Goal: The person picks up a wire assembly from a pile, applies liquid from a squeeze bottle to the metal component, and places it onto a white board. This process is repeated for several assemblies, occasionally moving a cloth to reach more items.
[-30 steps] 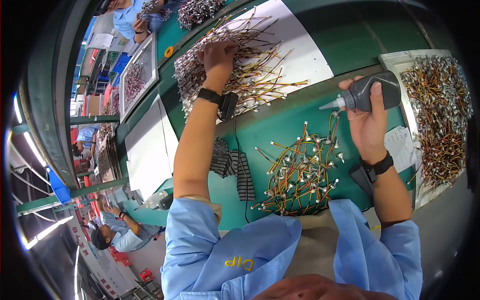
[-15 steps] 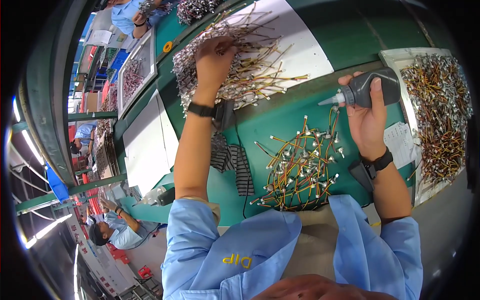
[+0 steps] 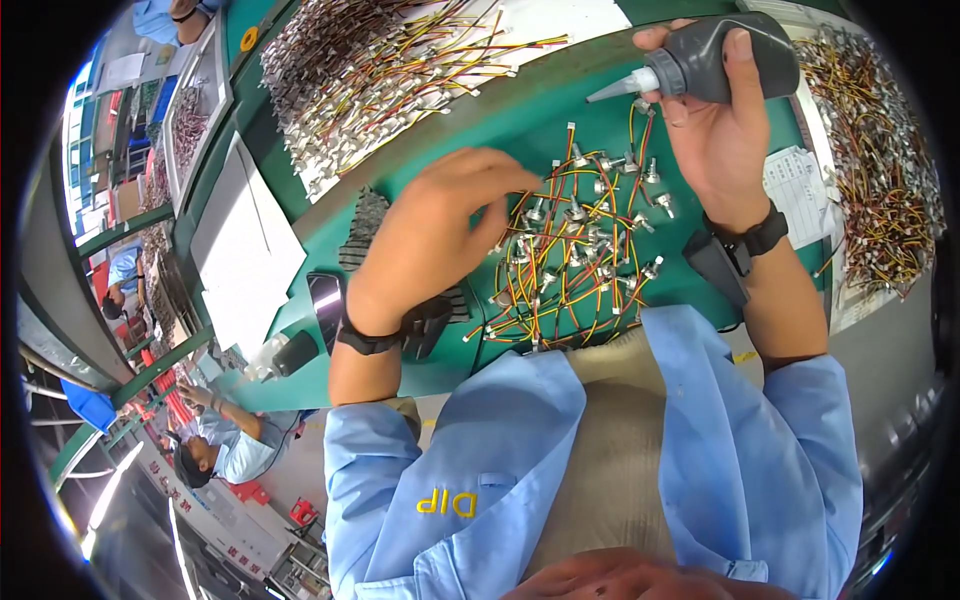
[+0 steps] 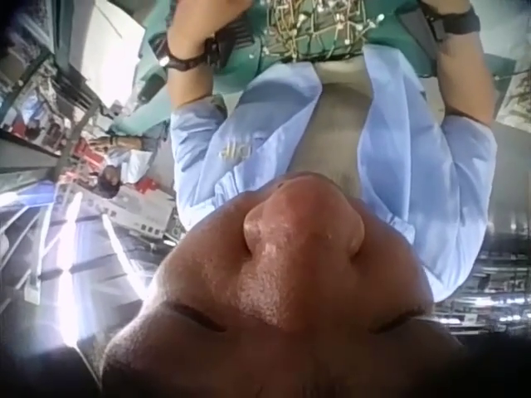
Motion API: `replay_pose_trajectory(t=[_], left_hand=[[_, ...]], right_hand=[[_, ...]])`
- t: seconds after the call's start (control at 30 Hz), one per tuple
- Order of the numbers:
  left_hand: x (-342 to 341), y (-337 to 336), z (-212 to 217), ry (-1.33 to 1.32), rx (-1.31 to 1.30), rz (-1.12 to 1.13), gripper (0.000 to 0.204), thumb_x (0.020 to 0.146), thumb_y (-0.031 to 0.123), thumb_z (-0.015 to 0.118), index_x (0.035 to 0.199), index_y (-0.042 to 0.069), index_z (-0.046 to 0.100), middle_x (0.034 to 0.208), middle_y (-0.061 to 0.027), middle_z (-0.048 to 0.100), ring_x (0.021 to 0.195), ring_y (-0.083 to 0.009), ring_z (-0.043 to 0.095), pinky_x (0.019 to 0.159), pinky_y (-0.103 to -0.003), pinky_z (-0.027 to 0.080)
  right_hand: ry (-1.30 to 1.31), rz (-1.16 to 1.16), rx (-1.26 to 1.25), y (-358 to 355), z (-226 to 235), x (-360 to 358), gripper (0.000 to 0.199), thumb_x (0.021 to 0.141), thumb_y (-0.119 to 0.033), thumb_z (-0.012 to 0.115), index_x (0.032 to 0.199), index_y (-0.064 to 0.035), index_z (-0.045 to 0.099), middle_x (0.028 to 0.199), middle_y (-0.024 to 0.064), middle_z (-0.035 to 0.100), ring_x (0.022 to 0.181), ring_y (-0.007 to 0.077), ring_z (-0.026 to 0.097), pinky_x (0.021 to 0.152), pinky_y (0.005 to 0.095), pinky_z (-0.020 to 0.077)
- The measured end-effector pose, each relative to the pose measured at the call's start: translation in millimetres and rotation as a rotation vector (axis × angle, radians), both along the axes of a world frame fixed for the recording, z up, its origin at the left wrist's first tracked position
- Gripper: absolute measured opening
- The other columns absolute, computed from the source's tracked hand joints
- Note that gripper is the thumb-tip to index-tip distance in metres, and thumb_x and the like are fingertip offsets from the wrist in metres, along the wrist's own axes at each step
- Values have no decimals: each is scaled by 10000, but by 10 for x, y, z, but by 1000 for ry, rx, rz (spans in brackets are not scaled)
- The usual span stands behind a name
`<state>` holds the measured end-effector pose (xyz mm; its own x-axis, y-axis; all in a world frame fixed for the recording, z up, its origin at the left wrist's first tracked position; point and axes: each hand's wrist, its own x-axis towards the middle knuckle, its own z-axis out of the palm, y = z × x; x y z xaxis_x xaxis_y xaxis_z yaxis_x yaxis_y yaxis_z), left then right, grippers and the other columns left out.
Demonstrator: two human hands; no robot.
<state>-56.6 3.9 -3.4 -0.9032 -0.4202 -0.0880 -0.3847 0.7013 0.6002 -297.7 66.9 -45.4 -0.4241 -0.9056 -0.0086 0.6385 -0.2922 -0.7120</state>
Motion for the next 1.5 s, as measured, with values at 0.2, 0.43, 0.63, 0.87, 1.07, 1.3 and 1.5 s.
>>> replay_pose_trajectory(t=[0.2, 0.43, 0.63, 0.87, 1.07, 1.3, 1.5], left_hand=[[-530, 71, -302, 106, -82, 27, 219, 782, 24, 644, 1001, 32, 654, 1013, -128, 626, 929, -331, 594, 795, -403, 484], [-351, 158, -249, 314, 328, 286, 176, 850, -1, 632, 1026, 2, 647, 1102, -144, 639, 969, -268, 645, 793, -339, 527], [74, 426, -281, 623, 1141, 562, 148, 885, -65, 603, 1031, -53, 627, 1187, -171, 617, 1033, -203, 640, 863, -304, 535], [296, 535, -781, 874, 1163, 576, 236, 857, -66, 641, 1088, -45, 601, 1114, -147, 646, 994, -176, 648, 861, -288, 537], [343, 492, -847, 956, 1224, 579, 287, 831, -62, 677, 1103, -24, 593, 1053, -111, 660, 965, -148, 643, 851, -279, 538], [372, 502, -909, 876, 1243, 538, 299, 805, -65, 705, 1080, -15, 598, 1037, -97, 658, 928, -135, 645, 835, -263, 538], [366, 487, -894, 863, 1247, 530, 290, 805, -71, 701, 1072, -15, 600, 1035, -97, 658, 927, -134, 644, 833, -263, 539]], right_hand=[[29, 49, -104, 18, -91, -130, 451, 1014, -405, 397, 1102, 11, 547, 1071, 216, 643, 618, 132, 528, 630, 246, 489], [-49, 37, -106, 26, -75, -216, 449, 1014, -404, 398, 1099, 9, 551, 1078, 212, 642, 570, 121, 501, 630, 233, 482], [-157, 265, -176, 64, -104, -90, 472, 997, -443, 420, 1126, -2, 528, 1070, 211, 633, 570, 113, 512, 623, 251, 482], [60, 386, -62, 183, -202, 340, 550, 933, -521, 516, 1159, -21, 486, 1042, 270, 621, 598, 138, 558, 538, 256, 483], [277, 419, 16, 236, -257, 425, 642, 909, -636, 457, 1203, -66, 434, 1085, 201, 593, 564, 121, 490, 683, 290, 452], [327, 360, 43, 273, -255, 489, 661, 875, -647, 511, 1213, -85, 429, 1086, 213, 591, 576, 132, 498, 682, 298, 460], [392, 324, 61, 280, -280, 489, 688, 849, -665, 536, 1210, -90, 429, 1091, 218, 588, 583, 154, 505, 676, 298, 465]])
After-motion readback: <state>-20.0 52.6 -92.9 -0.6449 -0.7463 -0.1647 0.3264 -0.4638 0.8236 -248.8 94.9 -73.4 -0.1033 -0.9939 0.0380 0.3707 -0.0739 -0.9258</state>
